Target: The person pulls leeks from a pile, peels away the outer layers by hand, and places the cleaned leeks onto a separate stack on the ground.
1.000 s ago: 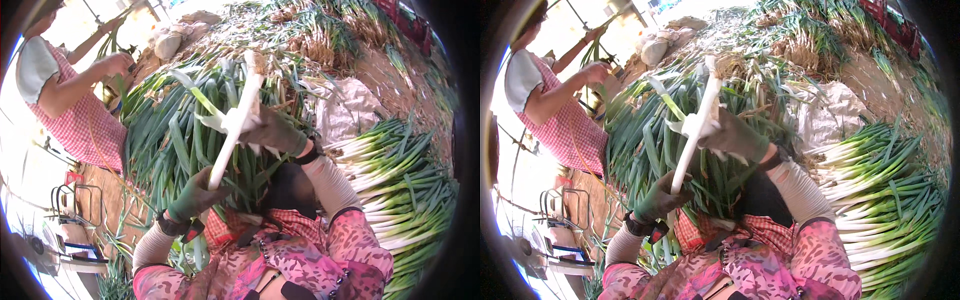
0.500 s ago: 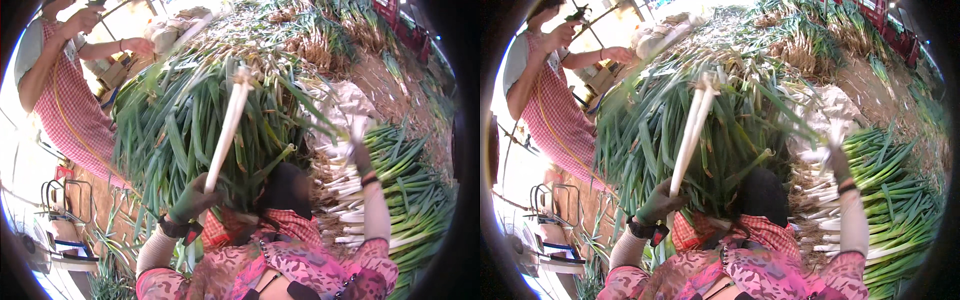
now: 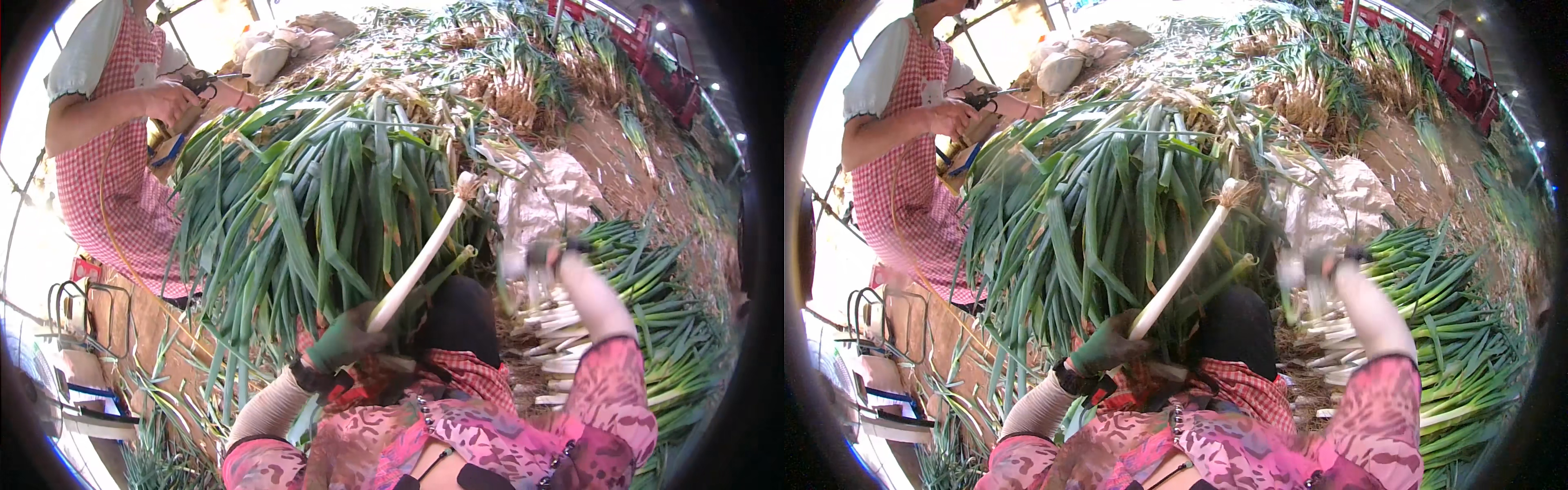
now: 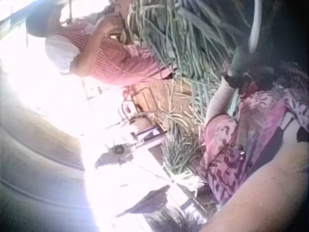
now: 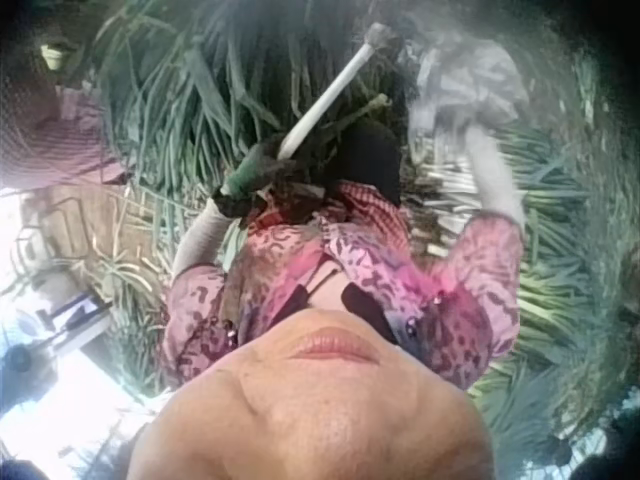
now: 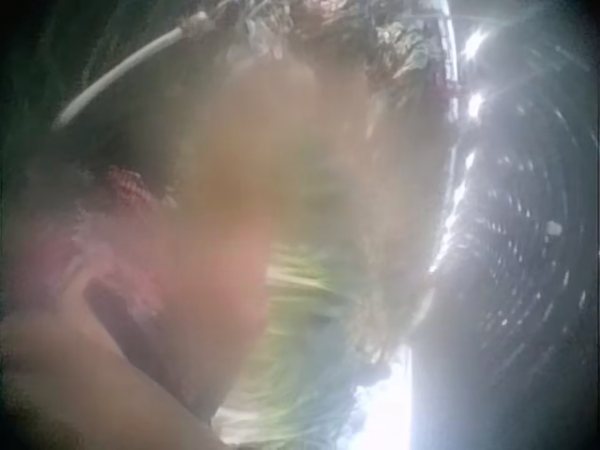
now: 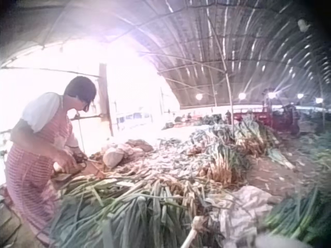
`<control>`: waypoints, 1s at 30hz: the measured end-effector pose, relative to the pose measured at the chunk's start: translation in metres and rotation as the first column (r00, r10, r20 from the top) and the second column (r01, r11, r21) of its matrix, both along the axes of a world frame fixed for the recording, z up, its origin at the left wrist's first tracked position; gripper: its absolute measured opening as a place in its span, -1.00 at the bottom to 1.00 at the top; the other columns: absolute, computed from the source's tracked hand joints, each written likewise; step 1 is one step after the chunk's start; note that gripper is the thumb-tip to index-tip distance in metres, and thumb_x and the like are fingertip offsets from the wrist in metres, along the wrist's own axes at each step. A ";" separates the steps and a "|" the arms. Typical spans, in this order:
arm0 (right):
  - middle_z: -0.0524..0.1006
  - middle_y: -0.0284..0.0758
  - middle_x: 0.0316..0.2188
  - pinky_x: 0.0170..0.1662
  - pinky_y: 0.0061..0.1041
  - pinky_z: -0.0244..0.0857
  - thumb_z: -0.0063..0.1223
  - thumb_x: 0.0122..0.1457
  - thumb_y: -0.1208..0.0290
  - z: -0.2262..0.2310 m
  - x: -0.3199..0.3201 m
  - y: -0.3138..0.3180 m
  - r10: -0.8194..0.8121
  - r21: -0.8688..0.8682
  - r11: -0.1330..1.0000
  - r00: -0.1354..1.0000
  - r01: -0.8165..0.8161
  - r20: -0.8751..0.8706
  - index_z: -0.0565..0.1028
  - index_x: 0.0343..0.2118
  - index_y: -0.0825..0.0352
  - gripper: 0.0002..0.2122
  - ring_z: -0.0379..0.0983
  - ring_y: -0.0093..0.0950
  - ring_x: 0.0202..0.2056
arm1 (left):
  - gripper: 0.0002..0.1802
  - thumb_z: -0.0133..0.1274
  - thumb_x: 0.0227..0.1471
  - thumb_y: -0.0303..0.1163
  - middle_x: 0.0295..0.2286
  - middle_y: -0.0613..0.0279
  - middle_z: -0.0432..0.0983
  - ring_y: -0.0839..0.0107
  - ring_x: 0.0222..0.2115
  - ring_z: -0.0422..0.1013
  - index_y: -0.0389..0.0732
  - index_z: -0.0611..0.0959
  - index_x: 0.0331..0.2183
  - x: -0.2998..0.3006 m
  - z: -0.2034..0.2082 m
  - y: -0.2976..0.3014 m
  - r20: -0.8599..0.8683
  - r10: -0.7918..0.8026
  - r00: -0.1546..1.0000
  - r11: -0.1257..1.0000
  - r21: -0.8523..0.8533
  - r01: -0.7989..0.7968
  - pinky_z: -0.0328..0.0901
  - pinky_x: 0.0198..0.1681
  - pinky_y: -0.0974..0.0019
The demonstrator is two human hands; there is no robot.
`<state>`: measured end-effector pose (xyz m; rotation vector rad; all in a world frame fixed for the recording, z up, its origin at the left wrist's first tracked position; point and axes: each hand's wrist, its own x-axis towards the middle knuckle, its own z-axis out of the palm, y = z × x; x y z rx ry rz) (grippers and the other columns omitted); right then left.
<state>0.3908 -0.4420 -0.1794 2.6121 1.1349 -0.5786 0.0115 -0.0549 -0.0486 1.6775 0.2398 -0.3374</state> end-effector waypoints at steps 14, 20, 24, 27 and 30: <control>0.56 -0.21 -0.25 -0.11 -0.22 0.38 0.30 -0.16 0.19 0.177 -0.190 0.194 0.628 0.407 0.691 0.775 -0.597 0.069 0.40 0.03 0.17 -0.39 0.51 -0.13 -0.17 | -0.42 0.27 -0.09 -0.41 -0.26 0.28 0.48 0.54 -0.26 0.37 -0.30 0.46 -0.01 0.023 0.007 -0.037 0.003 -0.131 0.991 0.966 0.227 0.127 0.32 -0.18 0.41; 0.57 -0.22 -0.43 -0.26 -0.27 0.37 0.26 -0.06 0.21 0.221 -0.145 0.066 0.369 0.488 0.825 0.925 -0.283 -0.088 0.58 -0.21 0.12 -0.69 0.53 -0.26 -0.34 | -0.44 0.25 -0.05 -0.53 -0.11 0.26 0.46 0.51 -0.07 0.33 -0.30 0.45 0.01 0.039 0.028 -0.070 0.221 -0.173 0.960 0.983 0.106 0.153 0.24 0.03 0.39; 0.61 -0.24 -0.32 -0.28 -0.47 0.37 0.22 0.05 0.43 0.280 -0.108 -0.117 0.072 0.602 0.798 0.996 -0.030 -0.046 0.58 -0.19 0.36 -0.75 0.50 -0.45 -0.36 | -0.53 0.12 0.06 -0.57 -0.10 0.17 0.47 0.44 -0.07 0.38 -0.31 0.45 0.03 0.040 0.050 -0.050 0.438 0.018 0.899 0.998 0.045 -0.042 0.23 0.05 0.40; 0.47 -0.46 -0.45 -0.36 -0.58 0.27 0.19 0.05 0.36 0.310 -0.144 -0.223 -0.497 0.713 0.498 0.836 0.494 -0.232 0.53 -0.22 0.41 -0.73 0.37 -0.67 -0.41 | -0.58 0.08 0.10 -0.56 -0.12 0.20 0.49 0.48 -0.11 0.39 -0.32 0.46 0.02 0.033 0.060 -0.032 0.340 0.153 0.928 0.986 0.017 -0.168 0.26 0.01 0.41; 0.45 -0.52 -0.48 -0.46 -0.68 0.23 0.12 0.16 0.35 0.321 -0.193 -0.276 -0.870 0.689 0.237 0.465 0.685 -0.164 0.54 -0.24 0.41 -0.79 0.34 -0.68 -0.53 | -0.64 0.06 0.12 -0.54 -0.15 0.22 0.51 0.50 -0.15 0.41 -0.31 0.49 -0.01 0.025 0.047 -0.013 0.355 0.246 0.902 0.968 -0.035 -0.250 0.29 -0.04 0.41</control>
